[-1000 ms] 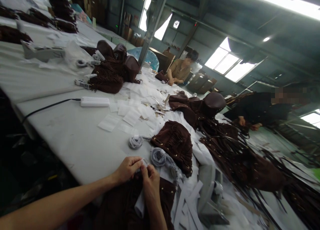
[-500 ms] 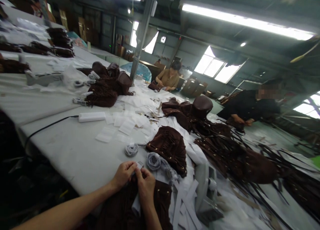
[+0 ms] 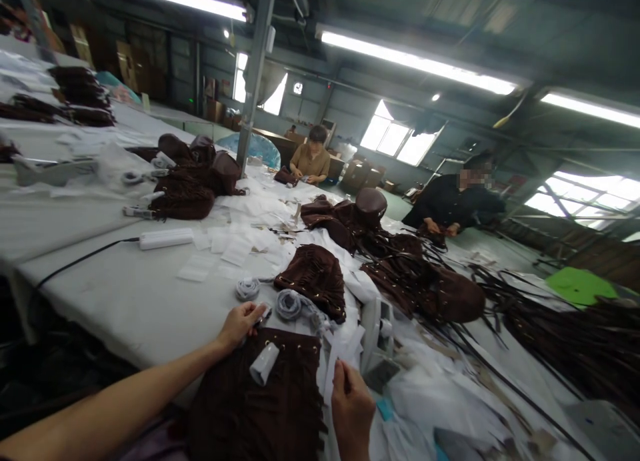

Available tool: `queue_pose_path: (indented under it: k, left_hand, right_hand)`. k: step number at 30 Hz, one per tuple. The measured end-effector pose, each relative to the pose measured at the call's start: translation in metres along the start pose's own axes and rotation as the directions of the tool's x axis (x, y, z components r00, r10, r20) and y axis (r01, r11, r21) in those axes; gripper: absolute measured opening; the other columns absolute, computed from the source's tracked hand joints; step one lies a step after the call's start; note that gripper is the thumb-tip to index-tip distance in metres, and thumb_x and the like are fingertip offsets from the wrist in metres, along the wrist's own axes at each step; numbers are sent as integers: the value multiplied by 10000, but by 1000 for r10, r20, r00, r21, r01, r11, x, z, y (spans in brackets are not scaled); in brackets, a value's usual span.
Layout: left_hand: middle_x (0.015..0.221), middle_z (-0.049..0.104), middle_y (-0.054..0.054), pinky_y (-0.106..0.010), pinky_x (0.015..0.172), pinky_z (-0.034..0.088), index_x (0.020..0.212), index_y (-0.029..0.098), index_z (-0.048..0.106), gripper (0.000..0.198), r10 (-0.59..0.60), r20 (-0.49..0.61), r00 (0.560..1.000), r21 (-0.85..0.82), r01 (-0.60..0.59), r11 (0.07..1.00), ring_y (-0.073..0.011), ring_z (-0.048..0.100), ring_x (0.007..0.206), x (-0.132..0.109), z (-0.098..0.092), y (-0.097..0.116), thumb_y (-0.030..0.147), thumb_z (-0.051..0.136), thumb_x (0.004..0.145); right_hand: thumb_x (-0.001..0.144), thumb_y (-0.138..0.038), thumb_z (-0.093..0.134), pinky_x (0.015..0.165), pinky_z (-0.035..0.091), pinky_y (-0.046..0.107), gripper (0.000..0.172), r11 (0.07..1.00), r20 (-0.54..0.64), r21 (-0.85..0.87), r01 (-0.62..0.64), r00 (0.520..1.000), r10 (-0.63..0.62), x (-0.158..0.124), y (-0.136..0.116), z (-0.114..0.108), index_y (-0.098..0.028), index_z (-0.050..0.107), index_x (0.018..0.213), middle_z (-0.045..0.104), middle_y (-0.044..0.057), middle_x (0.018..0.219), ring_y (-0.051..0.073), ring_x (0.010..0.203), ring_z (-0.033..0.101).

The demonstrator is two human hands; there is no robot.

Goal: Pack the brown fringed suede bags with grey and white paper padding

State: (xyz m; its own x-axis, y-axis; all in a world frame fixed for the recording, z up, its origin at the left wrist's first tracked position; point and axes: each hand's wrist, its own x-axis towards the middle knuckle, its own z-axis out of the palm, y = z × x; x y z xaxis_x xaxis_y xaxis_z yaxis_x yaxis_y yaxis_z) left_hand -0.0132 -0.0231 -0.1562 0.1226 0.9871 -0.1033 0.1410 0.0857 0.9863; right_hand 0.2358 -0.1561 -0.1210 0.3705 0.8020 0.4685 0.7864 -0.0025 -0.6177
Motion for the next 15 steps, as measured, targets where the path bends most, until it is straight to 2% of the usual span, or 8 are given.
queue_pose_path:
  k: [4,7,9,11,13,15]
  left_hand:
    - [515,511,43,-228,468,328,608,185,520,382,43,-12,999,169,-41,985,-131,478,474,8,6,12,547,634,652]
    - [522,516,32,-234,516,339,573,190,516,356,85,12,996,278,-85,957,-148,506,542,17,-1,24,514,597,696]
    - [510,522,32,-231,512,344,563,192,529,394,82,87,993,334,-107,936,-146,514,524,27,-17,33,551,571,717]
    - [510,538,29,-226,490,347,566,188,558,460,54,152,987,392,-111,913,-144,523,488,39,-41,41,624,554,712]
    - [582,600,5,-231,479,363,635,176,613,530,21,154,988,460,-91,883,-148,551,467,51,-69,45,677,478,744]
    - [690,654,-31,-246,534,408,715,168,642,569,23,90,996,542,-68,838,-176,608,544,59,-93,42,670,388,799]
  right_hand:
    - [929,-533,362,631,493,268,491,988,18,-75,136,991,-135,-31,33,8,-183,688,816,711,97,774,195,674,674]
    - [951,-484,347,681,521,277,472,944,-26,-154,291,954,-298,-43,56,21,-181,692,846,705,101,787,194,721,681]
    - [957,-464,334,717,529,311,479,892,-63,-267,366,917,-395,-46,68,29,-171,699,858,708,131,854,213,776,682]
    - [959,-445,325,756,519,366,480,840,-62,-386,382,898,-436,-48,74,34,-159,704,896,696,167,963,248,862,670]
    - [957,-428,330,792,490,418,456,795,-35,-483,368,899,-437,-48,74,36,-165,703,953,669,183,1069,281,946,643]
    - [956,-425,319,828,450,464,453,751,-7,-562,348,905,-424,-48,70,36,-174,691,1016,640,191,1145,308,1009,613]
